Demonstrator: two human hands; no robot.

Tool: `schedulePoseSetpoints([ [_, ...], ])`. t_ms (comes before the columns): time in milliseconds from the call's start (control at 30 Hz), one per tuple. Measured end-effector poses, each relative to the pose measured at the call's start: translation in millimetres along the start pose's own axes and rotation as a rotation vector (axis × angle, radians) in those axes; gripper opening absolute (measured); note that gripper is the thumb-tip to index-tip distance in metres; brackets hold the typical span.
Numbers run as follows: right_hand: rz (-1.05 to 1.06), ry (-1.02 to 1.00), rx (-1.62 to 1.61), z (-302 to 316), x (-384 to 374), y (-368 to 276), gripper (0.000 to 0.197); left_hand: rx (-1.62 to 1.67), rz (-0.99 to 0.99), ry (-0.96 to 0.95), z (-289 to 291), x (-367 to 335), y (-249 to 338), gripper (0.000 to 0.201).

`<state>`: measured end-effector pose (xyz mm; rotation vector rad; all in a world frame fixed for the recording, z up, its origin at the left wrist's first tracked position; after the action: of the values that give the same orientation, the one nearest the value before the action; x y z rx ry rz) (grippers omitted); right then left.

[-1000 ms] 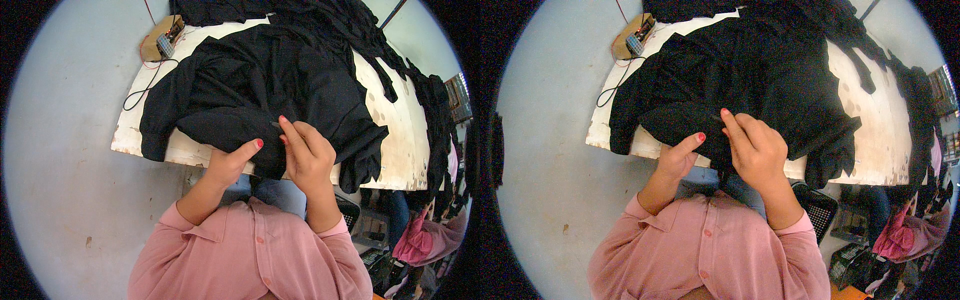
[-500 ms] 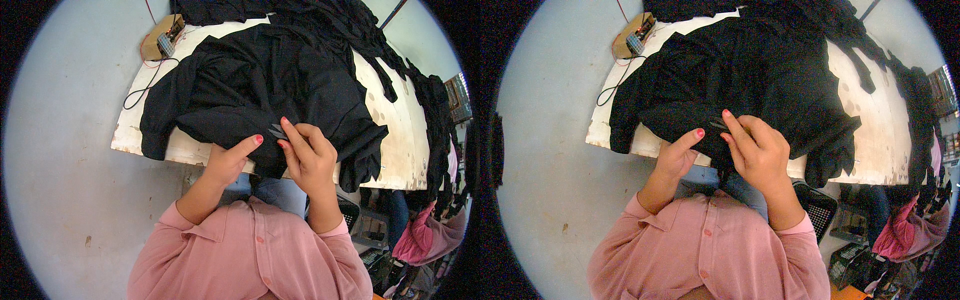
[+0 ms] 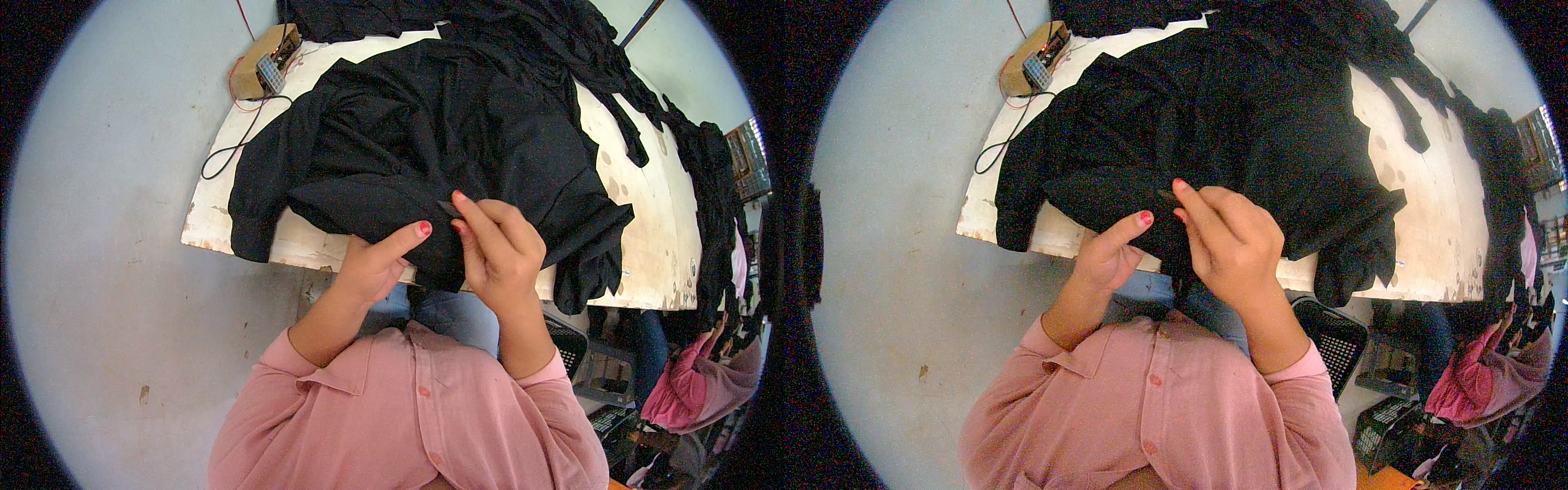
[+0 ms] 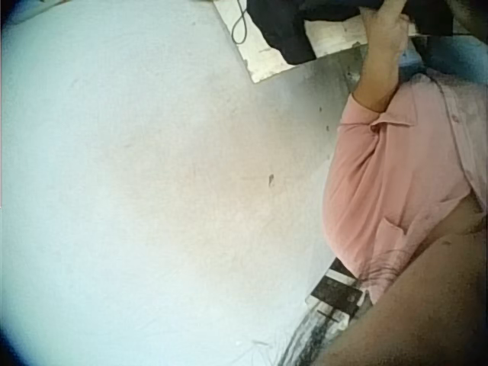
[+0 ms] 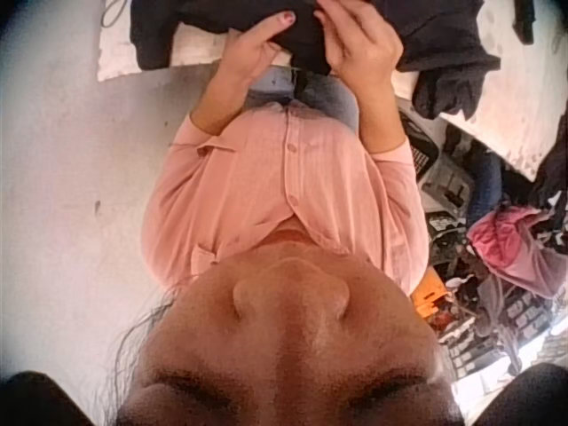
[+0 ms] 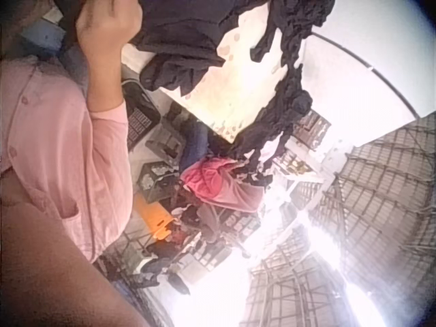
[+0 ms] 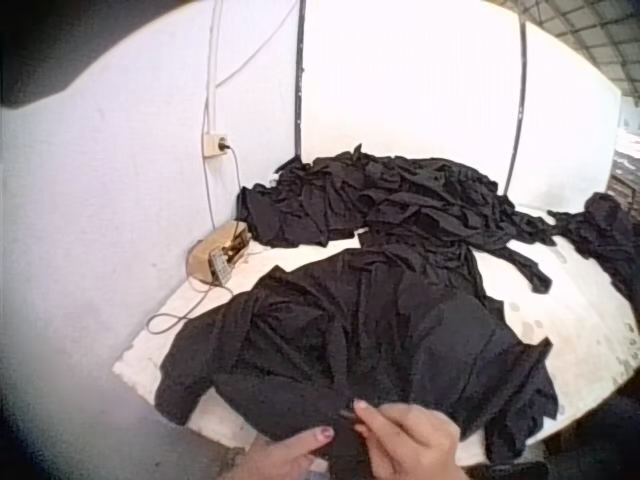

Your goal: The person uses small scissors to trim loose threads and small fabric pieces from a black garment laid on a table. They repeatedly pick up sections, snip threads, and place the garment back down, continuing this process across multiple areas of the item.

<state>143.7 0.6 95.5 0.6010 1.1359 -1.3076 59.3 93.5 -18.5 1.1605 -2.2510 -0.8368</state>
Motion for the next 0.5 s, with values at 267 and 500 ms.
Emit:
schedulePoseSetpoints([
  [267,-0.503,-0.266,-0.374,-20.2,29.9,42.8,0.029,0.388,0.264,-0.055,17.5,-17.6,-2.7,0.038],
  [500,-0.499,-0.203,-0.064,-6.3,25.2,71.3,0.036,0.15,0.116,0.114,28.7,-14.3,2.7,0.038],
])
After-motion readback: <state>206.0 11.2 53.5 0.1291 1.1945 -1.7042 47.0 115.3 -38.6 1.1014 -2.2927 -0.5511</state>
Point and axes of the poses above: each hand's wrist, its own x-axis away from the middle knuckle, its own z-axis out of the back of the hand, y = z × x, the point moved 10 cm from there along -x, towards the middle knuckle, and after that the axes turned 13 degrees about y, right-handed, at the moved point
